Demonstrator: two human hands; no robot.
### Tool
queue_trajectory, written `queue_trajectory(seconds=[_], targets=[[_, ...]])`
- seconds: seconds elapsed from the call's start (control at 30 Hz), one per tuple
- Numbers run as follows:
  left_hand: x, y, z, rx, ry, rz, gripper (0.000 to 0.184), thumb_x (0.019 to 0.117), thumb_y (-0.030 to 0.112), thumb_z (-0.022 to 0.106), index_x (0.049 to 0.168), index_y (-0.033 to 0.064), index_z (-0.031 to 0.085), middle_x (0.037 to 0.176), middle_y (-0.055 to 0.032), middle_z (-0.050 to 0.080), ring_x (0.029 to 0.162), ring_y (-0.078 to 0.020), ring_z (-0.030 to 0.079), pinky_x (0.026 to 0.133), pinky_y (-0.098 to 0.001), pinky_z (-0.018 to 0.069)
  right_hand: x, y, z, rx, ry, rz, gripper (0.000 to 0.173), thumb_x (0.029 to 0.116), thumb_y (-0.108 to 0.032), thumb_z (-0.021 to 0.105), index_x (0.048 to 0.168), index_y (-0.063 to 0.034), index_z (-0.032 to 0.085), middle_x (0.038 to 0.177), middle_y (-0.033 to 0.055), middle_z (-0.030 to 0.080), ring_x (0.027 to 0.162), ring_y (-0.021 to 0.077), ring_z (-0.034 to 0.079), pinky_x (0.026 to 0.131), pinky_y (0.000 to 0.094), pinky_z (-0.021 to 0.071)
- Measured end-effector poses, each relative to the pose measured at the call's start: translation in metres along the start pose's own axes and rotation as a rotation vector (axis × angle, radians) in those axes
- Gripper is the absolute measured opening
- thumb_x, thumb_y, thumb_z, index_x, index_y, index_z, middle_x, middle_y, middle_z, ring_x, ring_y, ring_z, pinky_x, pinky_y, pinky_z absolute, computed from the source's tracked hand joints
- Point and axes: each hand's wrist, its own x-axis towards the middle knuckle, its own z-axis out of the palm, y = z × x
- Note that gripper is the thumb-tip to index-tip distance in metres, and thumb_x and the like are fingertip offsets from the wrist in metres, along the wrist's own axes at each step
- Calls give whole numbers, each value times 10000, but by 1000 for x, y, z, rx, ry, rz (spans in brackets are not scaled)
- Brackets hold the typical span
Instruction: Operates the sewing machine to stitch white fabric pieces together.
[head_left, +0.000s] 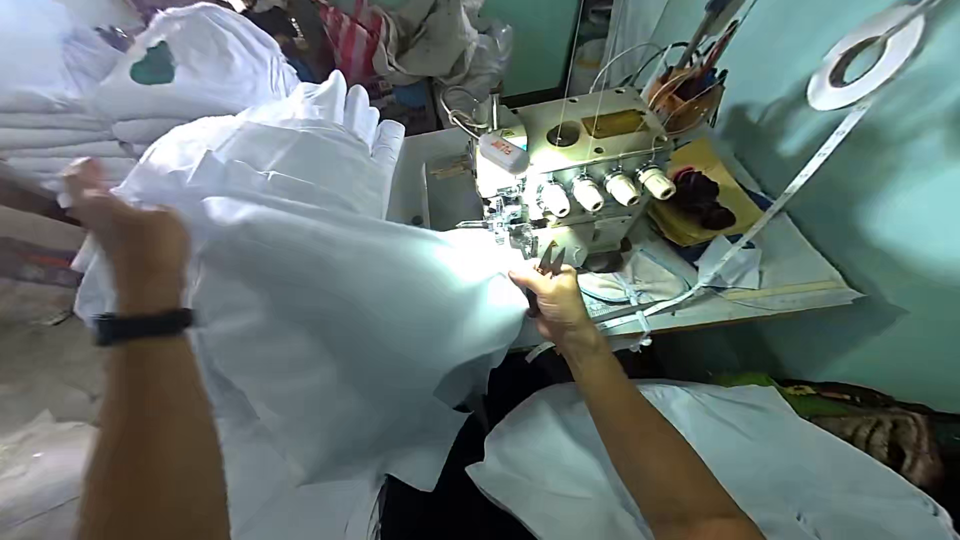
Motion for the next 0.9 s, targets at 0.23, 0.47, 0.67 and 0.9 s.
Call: queue_trajectory(seconds=[0.23,0.47,0.67,0.9], targets=[[-58,81,140,-221,-431,779,266,943,54,607,1177,10,724,1267,-182,679,1271,-380,591,1081,-726,302,-22,28,-28,-396,-80,126,141,955,-70,681,831,-11,646,584,-42,574,453,20,531,485,196,508],[-54,112,182,-309,-533,712,199,988,101,579,1009,-34,725,1159,-203,689,1205,-378,610,1092,-709,268,-43,30,-29,-293,-21,162,136,993,40,568,887,26,651,670,-20,686,477,-21,527,491,143,453],[-119,122,75,-250,-345,1028,207,1003,44,524,1026,-13,721,856,-132,669,750,-221,634,638,-320,492,-74,35,-42,-452,-57,-156,116,909,-71,684,819,-8,719,697,-85,641,615,-113,532,584,73,438],[-107,82,126,-419,-383,879,161,996,33,590,978,-82,702,884,-154,681,822,-116,650,788,-187,508,-59,58,-48,-594,48,-183,143,883,-81,732,802,36,731,1104,144,676,841,-12,597,741,119,481]])
